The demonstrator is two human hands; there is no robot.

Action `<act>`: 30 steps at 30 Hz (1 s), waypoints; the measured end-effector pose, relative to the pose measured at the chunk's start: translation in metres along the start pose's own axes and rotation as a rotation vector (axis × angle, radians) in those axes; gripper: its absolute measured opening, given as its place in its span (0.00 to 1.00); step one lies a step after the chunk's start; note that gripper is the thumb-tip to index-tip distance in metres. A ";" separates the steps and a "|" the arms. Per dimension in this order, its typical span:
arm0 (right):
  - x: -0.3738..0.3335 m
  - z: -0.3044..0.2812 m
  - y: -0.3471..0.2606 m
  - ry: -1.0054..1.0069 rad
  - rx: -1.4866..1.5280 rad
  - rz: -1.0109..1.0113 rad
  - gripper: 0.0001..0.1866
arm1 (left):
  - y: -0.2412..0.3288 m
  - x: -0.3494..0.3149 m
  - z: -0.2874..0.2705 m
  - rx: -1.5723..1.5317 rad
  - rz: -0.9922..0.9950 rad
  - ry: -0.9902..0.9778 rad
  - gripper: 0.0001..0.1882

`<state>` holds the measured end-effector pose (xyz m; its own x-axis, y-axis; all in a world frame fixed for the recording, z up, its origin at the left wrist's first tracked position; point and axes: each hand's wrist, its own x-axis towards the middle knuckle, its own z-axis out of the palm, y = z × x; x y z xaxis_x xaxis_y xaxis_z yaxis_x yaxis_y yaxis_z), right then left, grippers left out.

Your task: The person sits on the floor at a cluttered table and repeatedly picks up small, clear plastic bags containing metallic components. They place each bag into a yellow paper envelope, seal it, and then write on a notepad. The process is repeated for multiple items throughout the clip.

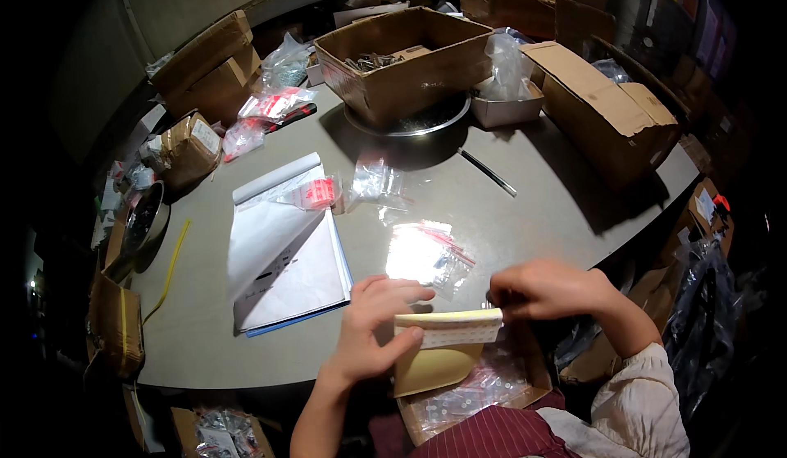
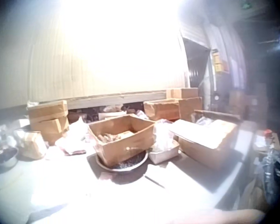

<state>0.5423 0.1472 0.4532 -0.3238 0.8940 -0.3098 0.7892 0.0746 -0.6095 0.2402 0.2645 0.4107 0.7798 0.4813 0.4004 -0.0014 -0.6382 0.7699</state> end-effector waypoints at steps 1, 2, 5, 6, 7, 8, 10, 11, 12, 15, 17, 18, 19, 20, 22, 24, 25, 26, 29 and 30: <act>-0.008 0.005 0.000 -0.042 0.034 -0.036 0.12 | 0.000 -0.001 -0.003 -0.018 -0.021 0.010 0.13; -0.014 0.007 0.000 -0.069 0.007 -0.103 0.12 | -0.001 -0.002 -0.005 -0.037 -0.043 0.019 0.14; -0.019 -0.001 -0.006 -0.229 0.094 -0.114 0.14 | -0.001 -0.008 -0.009 -0.076 -0.091 0.060 0.13; -0.018 -0.002 -0.003 -0.165 0.170 -0.098 0.17 | -0.002 -0.009 -0.010 -0.090 -0.099 0.071 0.13; -0.016 -0.001 -0.005 0.006 0.162 -0.135 0.17 | -0.003 -0.011 -0.010 -0.105 -0.107 0.082 0.13; -0.012 0.000 -0.010 0.177 0.154 -0.171 0.18 | -0.004 -0.013 -0.009 -0.112 -0.109 0.096 0.13; 0.001 0.010 -0.012 0.454 0.169 -0.316 0.17 | -0.006 -0.016 -0.004 -0.131 -0.107 0.124 0.14; 0.006 0.015 -0.010 0.424 0.188 -0.294 0.16 | -0.003 -0.013 -0.001 -0.143 -0.125 0.116 0.13; 0.010 0.020 -0.008 0.391 0.208 -0.276 0.15 | 0.001 -0.012 0.001 -0.153 -0.147 0.111 0.13; 0.016 0.025 -0.009 0.339 0.306 -0.210 0.13 | 0.003 -0.011 0.007 -0.178 -0.234 0.152 0.11; 0.020 0.030 -0.006 0.299 0.447 -0.198 0.12 | 0.003 -0.016 0.011 -0.276 -0.399 0.203 0.10; 0.021 0.031 -0.004 0.308 0.382 -0.200 0.11 | 0.001 -0.018 0.016 -0.351 -0.423 0.250 0.11; 0.022 0.032 -0.003 0.318 0.318 -0.201 0.11 | 0.000 -0.019 0.017 -0.273 -0.426 0.243 0.11; 0.024 0.032 -0.002 0.328 0.254 -0.202 0.11 | -0.001 -0.021 0.018 -0.196 -0.428 0.237 0.10; 0.028 0.033 -0.002 0.478 0.033 -0.335 0.11 | 0.002 -0.017 0.025 -0.047 -0.402 0.294 0.11; 0.031 0.035 -0.004 0.526 -0.093 -0.392 0.11 | 0.011 -0.013 0.027 0.118 -0.314 0.238 0.10; 0.031 0.036 -0.006 0.546 -0.144 -0.401 0.11 | 0.014 -0.010 0.029 0.200 -0.268 0.209 0.10; 0.031 0.037 -0.009 0.565 -0.194 -0.410 0.11 | 0.016 -0.006 0.033 0.183 -0.200 0.252 0.10; 0.032 0.041 -0.011 0.607 -0.228 -0.417 0.11 | 0.013 -0.005 0.037 0.217 -0.151 0.265 0.13; 0.032 0.041 -0.010 0.602 -0.213 -0.421 0.11 | 0.013 -0.006 0.038 0.220 -0.145 0.265 0.13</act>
<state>0.5026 0.1571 0.4194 -0.3279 0.8530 0.4061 0.7654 0.4918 -0.4151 0.2595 0.2309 0.3995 0.5731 0.6963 0.4321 0.2542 -0.6523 0.7141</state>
